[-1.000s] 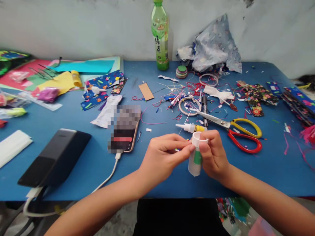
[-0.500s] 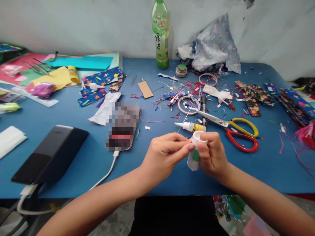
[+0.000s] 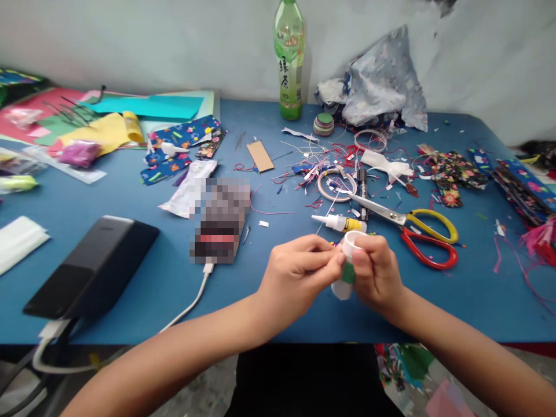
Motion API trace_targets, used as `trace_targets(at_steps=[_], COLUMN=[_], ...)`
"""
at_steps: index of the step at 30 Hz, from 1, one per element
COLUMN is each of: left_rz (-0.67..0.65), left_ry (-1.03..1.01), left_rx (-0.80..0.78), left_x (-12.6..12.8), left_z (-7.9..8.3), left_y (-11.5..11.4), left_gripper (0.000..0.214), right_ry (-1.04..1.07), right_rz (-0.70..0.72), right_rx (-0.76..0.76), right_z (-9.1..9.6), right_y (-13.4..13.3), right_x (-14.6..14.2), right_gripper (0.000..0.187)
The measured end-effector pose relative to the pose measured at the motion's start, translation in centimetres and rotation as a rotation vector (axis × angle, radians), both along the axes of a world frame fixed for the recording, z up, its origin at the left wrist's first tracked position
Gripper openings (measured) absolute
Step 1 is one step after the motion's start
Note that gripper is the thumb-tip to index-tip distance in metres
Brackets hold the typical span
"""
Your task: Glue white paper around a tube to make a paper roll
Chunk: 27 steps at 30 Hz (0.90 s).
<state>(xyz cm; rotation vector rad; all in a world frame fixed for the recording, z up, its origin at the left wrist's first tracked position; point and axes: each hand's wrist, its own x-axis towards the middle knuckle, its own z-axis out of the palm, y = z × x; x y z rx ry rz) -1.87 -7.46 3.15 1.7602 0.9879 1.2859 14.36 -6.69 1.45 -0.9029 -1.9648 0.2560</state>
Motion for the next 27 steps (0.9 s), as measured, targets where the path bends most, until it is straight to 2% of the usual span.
trace_targets(at_steps=[5, 16, 23, 27], left_rz=[-0.054, 0.013, -0.016, -0.001], left_ry=[-0.039, -0.008, -0.036, -0.018], left_rx=[-0.087, -0.092, -0.061, -0.038], left_x=[-0.18, 0.12, -0.06, -0.01], left_z=[0.39, 0.39, 0.45, 0.26], left_y=[0.34, -0.07, 0.00, 0.06], left_gripper=[0.016, 0.021, 0.015, 0.014], right_ry=[0.108, -0.026, 0.099, 0.070], right_rz=[-0.002, 0.050, -0.012, -0.007], right_rx=[-0.134, 0.052, -0.055, -0.036], right_z=[-0.20, -0.06, -0.41, -0.42], right_y=[-0.37, 0.29, -0.37, -0.28], right_x=[-0.03, 0.03, -0.09, -0.10], right_gripper=[0.013, 0.006, 0.010, 0.009])
